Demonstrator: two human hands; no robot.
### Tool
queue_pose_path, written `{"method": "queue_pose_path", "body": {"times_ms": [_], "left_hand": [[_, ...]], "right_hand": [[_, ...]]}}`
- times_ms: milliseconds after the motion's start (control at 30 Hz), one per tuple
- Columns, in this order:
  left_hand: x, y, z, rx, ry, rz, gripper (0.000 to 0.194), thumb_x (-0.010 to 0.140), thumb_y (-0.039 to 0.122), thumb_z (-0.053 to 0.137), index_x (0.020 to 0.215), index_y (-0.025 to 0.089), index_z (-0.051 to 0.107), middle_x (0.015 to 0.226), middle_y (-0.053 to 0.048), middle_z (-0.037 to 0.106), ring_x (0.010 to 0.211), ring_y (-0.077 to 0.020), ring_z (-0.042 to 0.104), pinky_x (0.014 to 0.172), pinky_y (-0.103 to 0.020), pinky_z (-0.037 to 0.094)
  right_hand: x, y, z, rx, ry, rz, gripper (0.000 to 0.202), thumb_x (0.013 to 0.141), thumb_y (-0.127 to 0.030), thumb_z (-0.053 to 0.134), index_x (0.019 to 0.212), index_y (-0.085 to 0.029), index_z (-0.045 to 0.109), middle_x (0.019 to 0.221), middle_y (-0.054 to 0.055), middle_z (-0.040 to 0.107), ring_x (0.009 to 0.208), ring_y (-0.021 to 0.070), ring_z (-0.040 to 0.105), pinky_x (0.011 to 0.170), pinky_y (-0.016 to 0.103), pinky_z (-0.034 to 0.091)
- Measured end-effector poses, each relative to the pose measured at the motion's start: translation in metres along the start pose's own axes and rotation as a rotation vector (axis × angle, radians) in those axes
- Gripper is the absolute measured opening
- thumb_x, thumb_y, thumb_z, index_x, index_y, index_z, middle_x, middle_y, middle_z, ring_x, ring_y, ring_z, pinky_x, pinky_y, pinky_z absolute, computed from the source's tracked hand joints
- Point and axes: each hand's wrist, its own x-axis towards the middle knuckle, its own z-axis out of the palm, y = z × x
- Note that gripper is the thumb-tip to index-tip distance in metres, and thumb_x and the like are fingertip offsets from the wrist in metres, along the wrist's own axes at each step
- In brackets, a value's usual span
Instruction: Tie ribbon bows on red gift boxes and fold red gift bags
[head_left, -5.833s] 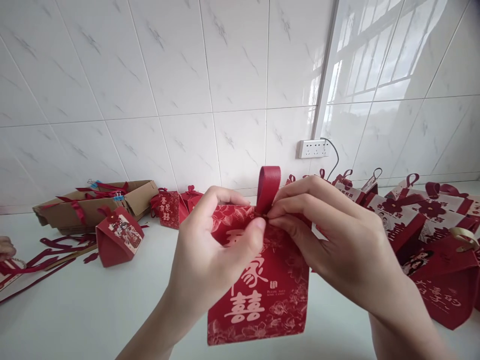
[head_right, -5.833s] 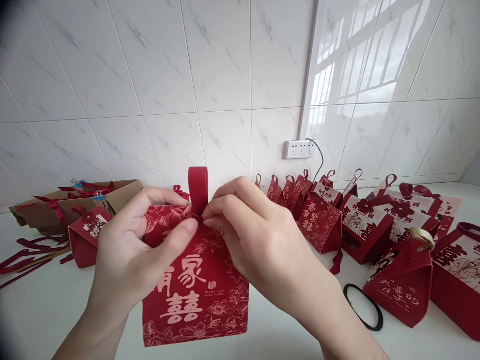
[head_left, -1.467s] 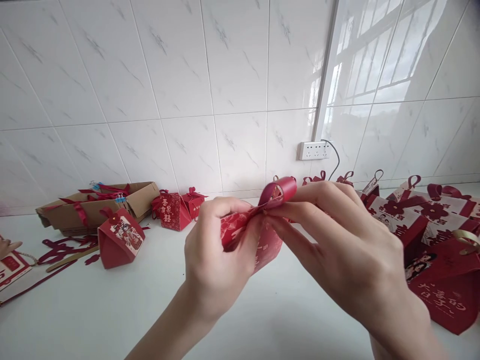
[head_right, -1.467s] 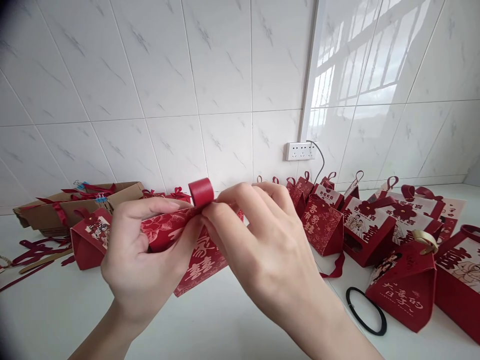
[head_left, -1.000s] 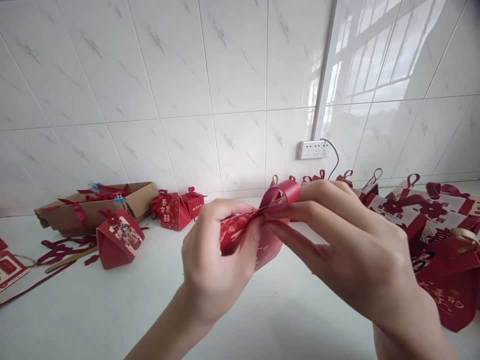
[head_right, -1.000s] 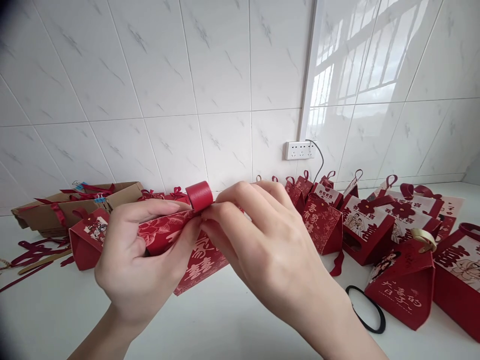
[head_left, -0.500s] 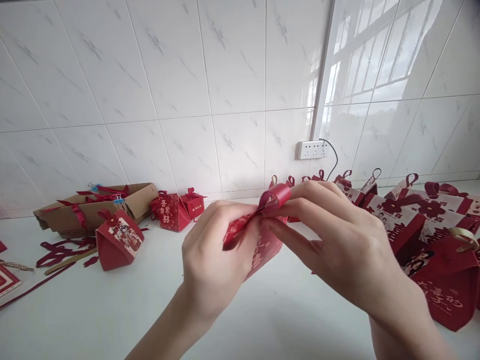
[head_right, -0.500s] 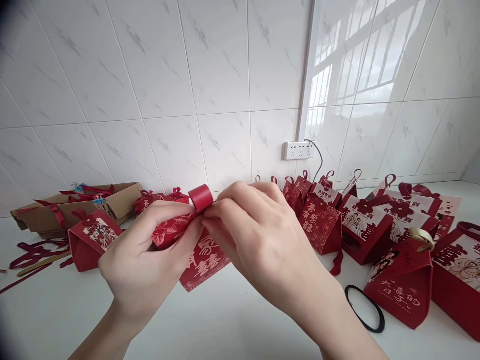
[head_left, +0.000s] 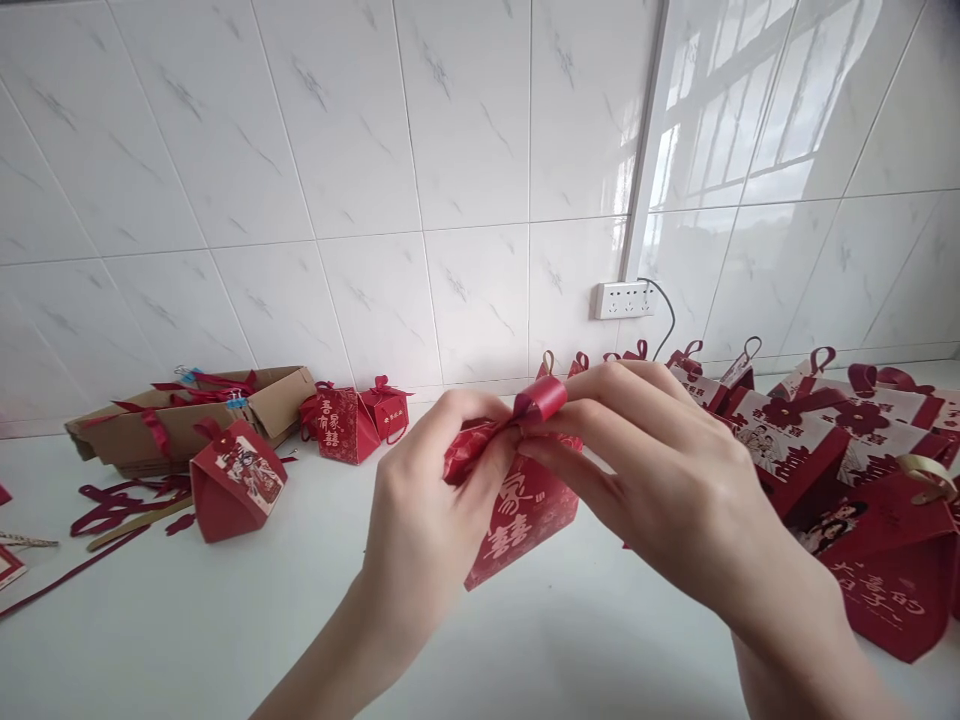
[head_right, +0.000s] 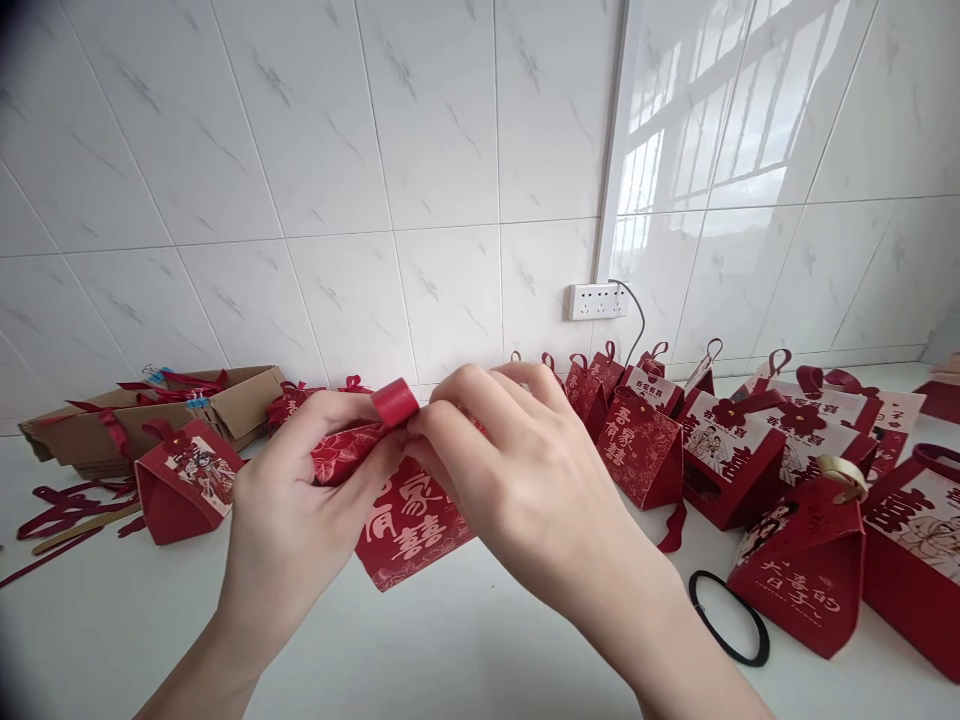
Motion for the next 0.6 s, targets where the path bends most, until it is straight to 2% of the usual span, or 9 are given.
{"method": "queue_pose_path", "body": {"times_ms": [300, 367, 500, 600], "left_hand": [[-0.0027, -0.0059, 0.0035, 0.098, 0.106, 0.239, 0.019, 0.079, 0.002, 0.062, 0.088, 0.018, 0.060, 0.075, 0.003, 0.066, 0.067, -0.0076, 0.062, 0.061, -0.015, 0.054], [-0.0024, -0.0065, 0.0044, 0.094, 0.116, 0.238, 0.020, 0.078, 0.003, 0.063, 0.091, 0.019, 0.060, 0.078, 0.002, 0.067, 0.070, -0.0091, 0.065, 0.062, -0.017, 0.056], [-0.0024, -0.0065, 0.0057, 0.012, 0.152, 0.155, 0.032, 0.079, 0.002, 0.062, 0.104, 0.022, 0.059, 0.091, 0.001, 0.071, 0.081, -0.0122, 0.069, 0.069, -0.021, 0.060], [-0.0024, -0.0062, 0.0047, 0.021, 0.158, 0.155, 0.029, 0.079, 0.003, 0.062, 0.101, 0.023, 0.060, 0.089, 0.002, 0.071, 0.079, -0.0119, 0.069, 0.068, -0.021, 0.060]], "right_hand": [[-0.0004, 0.0012, -0.0040, -0.007, 0.014, 0.016, 0.008, 0.089, -0.014, 0.057, 0.081, -0.015, 0.060, 0.076, 0.003, 0.061, 0.065, 0.0125, 0.052, 0.065, 0.029, 0.043], [-0.0005, 0.0013, -0.0043, -0.013, 0.020, 0.017, 0.008, 0.089, -0.015, 0.057, 0.082, -0.016, 0.060, 0.076, 0.002, 0.061, 0.065, 0.0123, 0.053, 0.064, 0.029, 0.043], [-0.0003, 0.0003, -0.0047, 0.005, 0.028, 0.008, 0.006, 0.088, -0.015, 0.058, 0.083, -0.019, 0.061, 0.081, 0.003, 0.064, 0.069, 0.0135, 0.057, 0.067, 0.031, 0.045], [0.0001, -0.0003, -0.0045, -0.003, 0.064, -0.024, 0.008, 0.086, -0.014, 0.060, 0.083, -0.020, 0.061, 0.082, 0.003, 0.065, 0.071, 0.0153, 0.058, 0.070, 0.033, 0.048]]}}
